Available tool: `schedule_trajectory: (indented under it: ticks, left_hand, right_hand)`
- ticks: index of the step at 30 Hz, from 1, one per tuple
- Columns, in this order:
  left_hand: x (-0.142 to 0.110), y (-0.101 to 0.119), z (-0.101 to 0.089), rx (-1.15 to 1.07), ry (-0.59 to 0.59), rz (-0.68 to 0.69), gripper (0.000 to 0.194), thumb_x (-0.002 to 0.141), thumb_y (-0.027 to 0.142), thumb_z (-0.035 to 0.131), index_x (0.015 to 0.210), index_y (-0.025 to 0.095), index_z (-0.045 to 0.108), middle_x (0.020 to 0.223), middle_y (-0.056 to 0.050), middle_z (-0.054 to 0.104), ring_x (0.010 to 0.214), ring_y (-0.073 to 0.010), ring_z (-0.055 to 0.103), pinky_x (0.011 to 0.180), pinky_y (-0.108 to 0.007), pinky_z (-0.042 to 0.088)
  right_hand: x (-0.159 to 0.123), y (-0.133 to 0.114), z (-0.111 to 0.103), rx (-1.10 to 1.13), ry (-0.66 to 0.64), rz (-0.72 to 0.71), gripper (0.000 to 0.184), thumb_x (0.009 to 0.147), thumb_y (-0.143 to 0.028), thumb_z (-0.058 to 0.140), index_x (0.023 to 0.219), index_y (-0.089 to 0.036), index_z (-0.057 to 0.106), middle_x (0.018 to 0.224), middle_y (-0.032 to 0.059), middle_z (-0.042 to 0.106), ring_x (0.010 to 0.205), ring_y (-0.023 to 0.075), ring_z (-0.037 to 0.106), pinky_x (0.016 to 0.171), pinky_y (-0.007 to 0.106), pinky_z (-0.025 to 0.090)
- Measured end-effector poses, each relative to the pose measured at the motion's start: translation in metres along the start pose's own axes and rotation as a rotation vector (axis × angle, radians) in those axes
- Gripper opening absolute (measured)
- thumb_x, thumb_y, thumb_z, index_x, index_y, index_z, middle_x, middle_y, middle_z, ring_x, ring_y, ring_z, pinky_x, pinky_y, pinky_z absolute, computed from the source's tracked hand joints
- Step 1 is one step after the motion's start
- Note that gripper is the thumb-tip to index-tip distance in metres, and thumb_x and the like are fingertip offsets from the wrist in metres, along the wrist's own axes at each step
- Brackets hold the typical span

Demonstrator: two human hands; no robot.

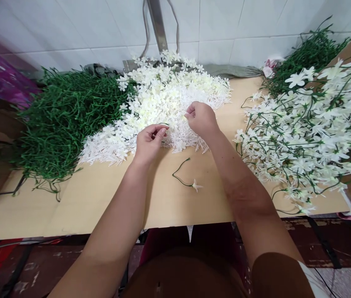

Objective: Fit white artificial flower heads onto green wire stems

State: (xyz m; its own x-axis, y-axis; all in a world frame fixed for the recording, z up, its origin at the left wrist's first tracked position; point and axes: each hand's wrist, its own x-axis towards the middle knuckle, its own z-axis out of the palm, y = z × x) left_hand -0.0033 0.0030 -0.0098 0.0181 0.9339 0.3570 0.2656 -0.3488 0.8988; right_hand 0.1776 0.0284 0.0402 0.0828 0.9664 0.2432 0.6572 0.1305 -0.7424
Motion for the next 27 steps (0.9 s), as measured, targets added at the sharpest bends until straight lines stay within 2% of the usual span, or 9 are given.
schedule_trajectory:
  ticks: [5,9,13,16,21,27]
  left_hand:
    - [0.000,0.006,0.003,-0.172,0.001,-0.042,0.019,0.073,0.033,0.074,0.087,0.020,0.069,0.074,0.000,0.063,0.061,-0.0091,0.049,0.058,-0.023,0.041]
    - [0.001,0.006,0.004,-0.229,0.014,-0.091,0.026,0.071,0.036,0.076,0.067,0.018,0.058,0.059,0.004,0.053,0.054,-0.0077,0.044,0.053,-0.022,0.035]
    - [0.003,0.005,0.002,-0.190,0.084,-0.155,0.030,0.074,0.030,0.074,0.060,0.017,0.050,0.057,0.003,0.053,0.052,-0.0078,0.042,0.052,-0.022,0.032]
    - [0.003,0.006,0.000,-0.169,0.108,-0.198,0.030,0.076,0.024,0.071,0.058,0.018,0.048,0.055,0.004,0.051,0.050,-0.0078,0.038,0.051,-0.023,0.029]
    - [0.001,0.008,0.000,-0.147,0.057,-0.217,0.026,0.077,0.018,0.068,0.059,0.018,0.049,0.051,0.006,0.043,0.049,-0.0079,0.033,0.050,-0.023,0.026]
    - [0.000,0.013,-0.001,-0.061,0.015,-0.186,0.028,0.075,0.025,0.071,0.059,0.018,0.050,0.054,0.005,0.042,0.052,-0.0088,0.035,0.053,-0.026,0.029]
  right_hand:
    - [-0.017,-0.022,0.004,0.229,-0.183,-0.024,0.009,0.074,-0.013,0.063,0.070,-0.017,0.056,0.061,-0.0021,0.052,0.056,0.0096,0.046,0.058,0.028,0.040]
    - [-0.022,-0.027,0.010,0.306,-0.251,-0.056,0.007,0.073,-0.013,0.063,0.070,-0.016,0.057,0.062,-0.0017,0.053,0.058,0.0097,0.047,0.058,0.028,0.040]
    - [-0.027,-0.027,0.016,0.273,-0.159,-0.101,0.011,0.073,-0.015,0.064,0.073,-0.018,0.053,0.064,-0.0025,0.054,0.060,0.0104,0.047,0.060,0.028,0.039]
    - [-0.031,-0.030,0.019,0.191,-0.132,-0.214,0.014,0.075,-0.012,0.060,0.070,-0.019,0.049,0.065,-0.0025,0.053,0.062,0.0110,0.046,0.062,0.028,0.038]
    - [-0.032,-0.026,0.027,0.046,-0.108,-0.304,0.012,0.076,-0.008,0.054,0.070,-0.018,0.051,0.078,0.0023,0.059,0.075,0.0150,0.051,0.070,0.030,0.041]
    - [-0.031,-0.015,0.038,-0.056,-0.036,-0.332,0.009,0.077,-0.011,0.056,0.073,-0.019,0.055,0.082,0.0047,0.060,0.081,0.0183,0.052,0.078,0.034,0.042]
